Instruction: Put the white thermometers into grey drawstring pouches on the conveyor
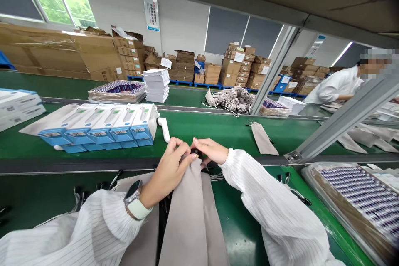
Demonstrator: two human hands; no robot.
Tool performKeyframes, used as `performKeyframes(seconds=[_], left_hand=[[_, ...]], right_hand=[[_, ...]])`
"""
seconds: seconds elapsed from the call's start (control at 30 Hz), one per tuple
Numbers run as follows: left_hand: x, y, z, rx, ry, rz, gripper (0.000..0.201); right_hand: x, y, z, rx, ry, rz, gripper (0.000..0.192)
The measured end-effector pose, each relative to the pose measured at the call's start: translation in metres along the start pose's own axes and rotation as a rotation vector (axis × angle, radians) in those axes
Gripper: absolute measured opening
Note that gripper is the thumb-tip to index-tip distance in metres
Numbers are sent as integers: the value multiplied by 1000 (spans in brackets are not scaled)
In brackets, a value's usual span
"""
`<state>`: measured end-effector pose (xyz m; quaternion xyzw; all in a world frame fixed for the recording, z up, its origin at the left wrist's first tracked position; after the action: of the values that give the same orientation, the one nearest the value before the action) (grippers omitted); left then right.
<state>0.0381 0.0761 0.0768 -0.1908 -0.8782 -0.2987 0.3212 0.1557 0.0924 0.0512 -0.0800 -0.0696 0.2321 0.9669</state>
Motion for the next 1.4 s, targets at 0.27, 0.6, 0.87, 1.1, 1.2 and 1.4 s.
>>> performKeyframes(seconds=[0.27,0.6,0.87,1.1,1.2,1.4], left_hand=[[22,8,11,213,91,208,30],[38,3,-21,194,-407,314,26],[-5,-19,-20,-71,241,99,31],[-55,-45,-19,-318,183,615,21],[-47,-35,-14,-242,68,570,23],[-36,-21,24,110,134,414,24]], right_hand=[[46,-12,14,187,-411,-563,61],[-11,-4,8,284,-185,130,62],[117,-45,32,396,-141,-980,21],[184,-83,30,73,-921,-1463,32],[175,-59,19,-79,-1157,-1388,42],[154,-2,-32,-493,-1350,-936,43]])
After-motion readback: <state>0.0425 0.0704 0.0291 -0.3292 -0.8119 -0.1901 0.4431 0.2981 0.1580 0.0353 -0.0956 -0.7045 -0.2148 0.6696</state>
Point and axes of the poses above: each hand's wrist, its own y-axis towards the middle knuckle, its own x-axis out of the back of the hand, z = x × y, the point moved 5 cm from there along y, towards the middle knuckle, and after that the axes turned 4 degrees about z, right-handed, at the moved point
